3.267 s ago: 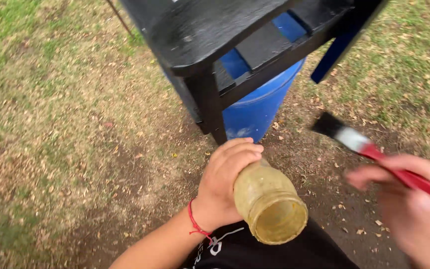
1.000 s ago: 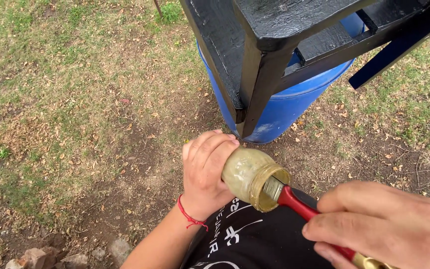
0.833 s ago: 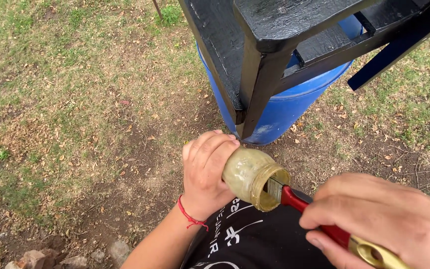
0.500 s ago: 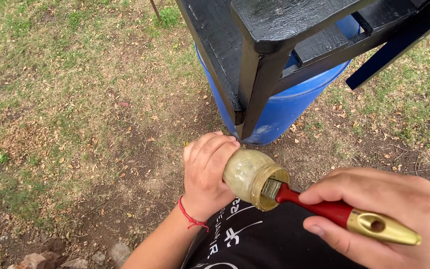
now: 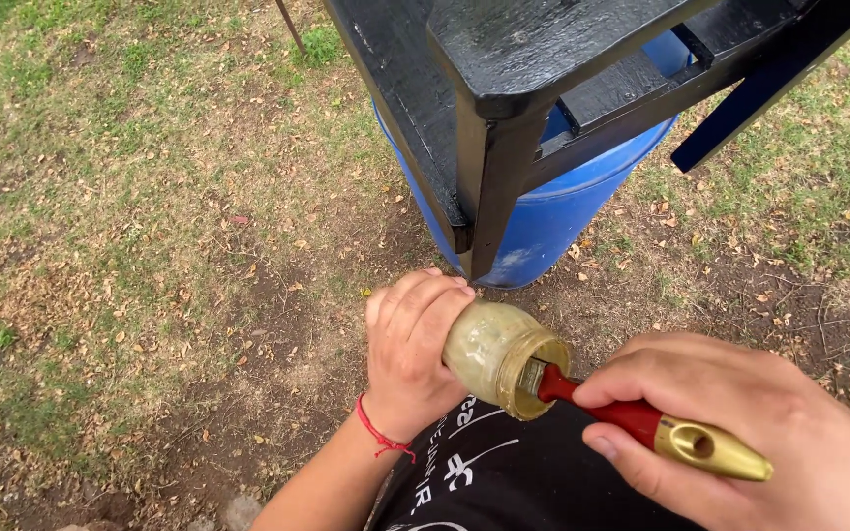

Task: Painting a black wooden chair with a paintbrush and a jar of paint

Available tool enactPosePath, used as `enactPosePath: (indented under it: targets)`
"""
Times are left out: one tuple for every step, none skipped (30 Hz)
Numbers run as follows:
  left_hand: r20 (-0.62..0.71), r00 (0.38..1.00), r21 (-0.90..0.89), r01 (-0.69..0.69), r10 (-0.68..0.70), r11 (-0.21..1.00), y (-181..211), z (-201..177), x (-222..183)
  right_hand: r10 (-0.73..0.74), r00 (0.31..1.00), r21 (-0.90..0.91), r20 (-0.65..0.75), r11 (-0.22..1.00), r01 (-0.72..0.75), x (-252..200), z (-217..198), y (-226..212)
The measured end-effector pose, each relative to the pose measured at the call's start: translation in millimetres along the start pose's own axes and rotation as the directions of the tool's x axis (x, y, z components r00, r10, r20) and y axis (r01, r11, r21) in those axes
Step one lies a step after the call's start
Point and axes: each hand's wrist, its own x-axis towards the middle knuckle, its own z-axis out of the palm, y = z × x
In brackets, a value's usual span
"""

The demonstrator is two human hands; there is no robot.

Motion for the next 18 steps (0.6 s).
enactPosePath:
  targets:
    - [0.002, 1.0, -0.003, -0.002, 0.002, 1.0, -1, 1, 0, 0.003, 1.0, -0.001, -0.003, 1.0, -0.003, -1, 1, -2]
    - [-0.005, 1.0, -0.012, -0.001, 0.001, 1.0, -1, 2, -1, 0.029, 0.998, -0.028, -0.063, 0.999, -0.031, -1, 1, -5]
    - [-0.011, 1.0, -0.021, 0.0, 0.0, 1.0, -2, 2, -1, 0.052, 0.991, -0.053, -0.124, 0.997, -0.059, -1, 2, -8]
    - [-0.01, 1.0, -0.022, 0.0, -0.001, 1.0, -2, 2, -1, 0.054, 0.991, -0.053, -0.124, 0.997, -0.061, -1, 1, -7]
    - [-0.004, 1.0, -0.02, 0.007, -0.007, 1.0, -3, 2, -1, 0.042, 0.995, -0.065, -0.092, 0.997, -0.048, -1, 1, -5]
    - [0.001, 1.0, -0.02, 0.011, -0.011, 1.0, -3, 3, -1, 0.032, 0.998, -0.079, -0.062, 0.996, -0.036, -2, 0, -4]
    - [0.002, 1.0, -0.023, 0.01, -0.01, 1.0, -4, 3, -2, 0.034, 0.997, -0.081, -0.064, 0.996, -0.039, -1, 0, -3]
    - [-0.001, 1.0, -0.033, 0.022, -0.022, 0.999, -5, 4, -2, 0.076, 0.993, -0.034, -0.088, 0.996, -0.079, 0, -2, -2]
    - [-0.003, 0.999, -0.044, 0.033, -0.033, 0.999, -5, 5, -3, 0.118, 0.987, 0.014, -0.11, 0.993, -0.117, 1, -3, -2]
    - [-0.004, 0.999, -0.045, 0.033, -0.033, 0.998, -7, 6, -4, 0.118, 0.987, 0.013, -0.111, 0.993, -0.117, 0, -1, 0]
    - [0.004, 0.998, -0.059, 0.057, -0.057, 0.997, -8, 6, -5, 0.238, 0.96, 0.002, -0.151, 0.971, -0.24, -1, 1, 2]
    - [0.013, 0.997, -0.073, 0.08, -0.08, 0.994, -10, 7, -6, 0.352, 0.916, -0.003, -0.194, 0.933, -0.36, -2, 3, 4]
    - [0.013, 0.997, -0.074, 0.079, -0.078, 0.994, -11, 7, -7, 0.352, 0.915, -0.003, -0.196, 0.933, -0.36, -3, 7, 5]
    - [0.031, 0.995, -0.077, 0.099, -0.097, 0.992, -13, 7, -7, 0.471, 0.865, 0.238, -0.173, 0.872, -0.428, -4, 11, 6]
    - [0.05, 0.992, -0.081, 0.12, -0.116, 0.989, -14, 7, -8, 0.577, 0.808, 0.463, -0.121, 0.752, -0.468, -5, 16, 7]
    - [0.051, 0.992, -0.085, 0.118, -0.114, 0.989, -16, 7, -7, 0.58, 0.805, 0.462, -0.124, 0.752, -0.47, -8, 22, 16]
    - [0.042, 0.992, -0.098, 0.119, -0.115, 0.988, -17, 7, -6, 0.577, 0.809, 0.628, -0.109, 0.671, -0.394, -10, 28, 25]
    - [0.034, 0.993, -0.111, 0.118, -0.115, 0.987, -19, 6, -6, 0.572, 0.814, 0.769, -0.097, 0.562, -0.303, -13, 36, 33]
